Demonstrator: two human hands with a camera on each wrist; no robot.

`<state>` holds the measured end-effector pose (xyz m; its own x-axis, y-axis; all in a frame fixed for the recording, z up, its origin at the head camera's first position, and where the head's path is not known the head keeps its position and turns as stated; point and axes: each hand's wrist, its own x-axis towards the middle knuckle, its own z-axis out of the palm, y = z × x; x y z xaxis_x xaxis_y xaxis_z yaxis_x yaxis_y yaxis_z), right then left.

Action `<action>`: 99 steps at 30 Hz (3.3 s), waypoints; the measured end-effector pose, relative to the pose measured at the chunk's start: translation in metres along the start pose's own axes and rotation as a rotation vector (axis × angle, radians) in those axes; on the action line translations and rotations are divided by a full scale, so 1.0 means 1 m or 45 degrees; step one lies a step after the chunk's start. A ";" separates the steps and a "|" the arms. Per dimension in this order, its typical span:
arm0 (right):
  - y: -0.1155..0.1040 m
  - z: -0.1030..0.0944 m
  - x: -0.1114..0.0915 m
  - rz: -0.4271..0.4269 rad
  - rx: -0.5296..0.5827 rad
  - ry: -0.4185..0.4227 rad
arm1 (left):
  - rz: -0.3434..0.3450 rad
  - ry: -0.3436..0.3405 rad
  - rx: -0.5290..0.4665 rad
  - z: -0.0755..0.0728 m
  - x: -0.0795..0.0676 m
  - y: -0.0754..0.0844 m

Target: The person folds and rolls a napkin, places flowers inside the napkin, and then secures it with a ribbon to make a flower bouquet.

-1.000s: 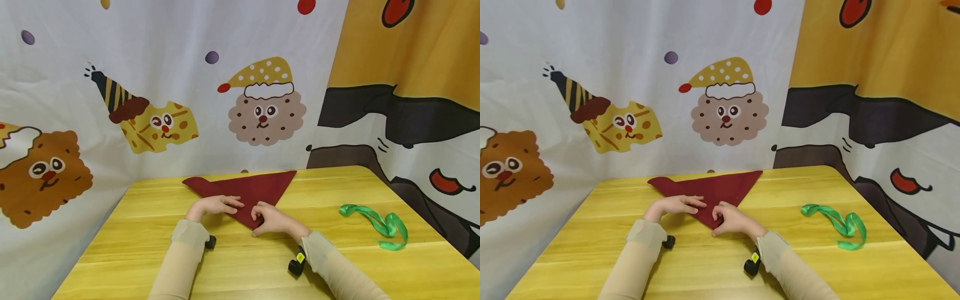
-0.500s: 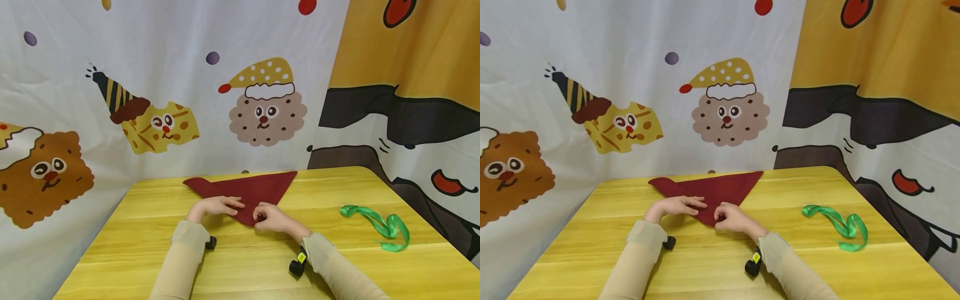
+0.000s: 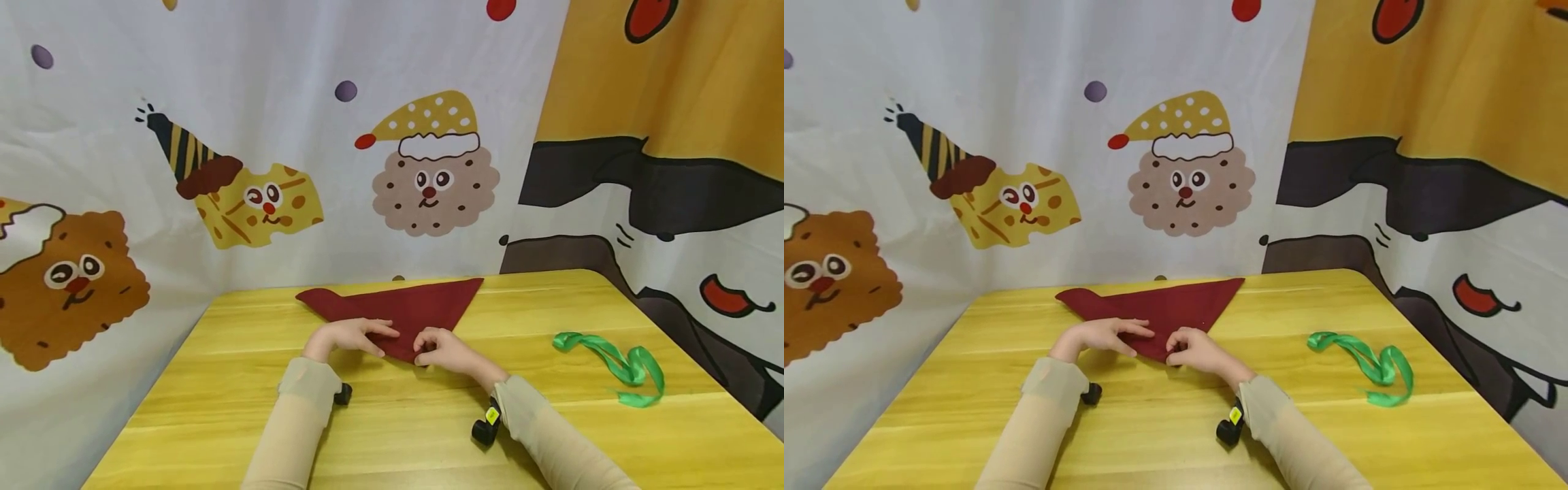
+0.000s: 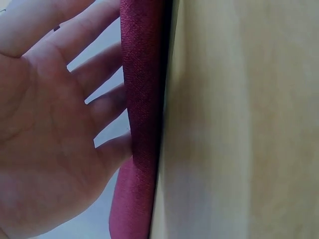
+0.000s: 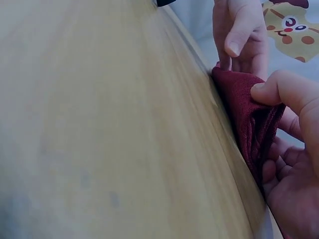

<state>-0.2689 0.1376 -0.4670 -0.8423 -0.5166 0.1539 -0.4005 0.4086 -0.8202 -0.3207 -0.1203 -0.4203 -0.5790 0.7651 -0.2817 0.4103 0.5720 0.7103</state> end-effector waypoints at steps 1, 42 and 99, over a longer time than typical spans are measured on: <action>0.000 0.000 0.000 0.007 0.021 -0.007 | -0.003 -0.007 0.009 0.000 0.000 0.001; -0.008 0.003 -0.002 0.117 0.155 -0.081 | -0.189 0.065 0.170 0.003 -0.001 0.028; -0.011 -0.016 -0.009 0.296 0.224 0.184 | 0.050 0.622 0.394 0.004 0.006 0.026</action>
<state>-0.2629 0.1496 -0.4501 -0.9515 -0.3071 0.0173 -0.1330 0.3602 -0.9233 -0.3105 -0.0998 -0.4057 -0.7870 0.6044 0.1236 0.5824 0.6620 0.4717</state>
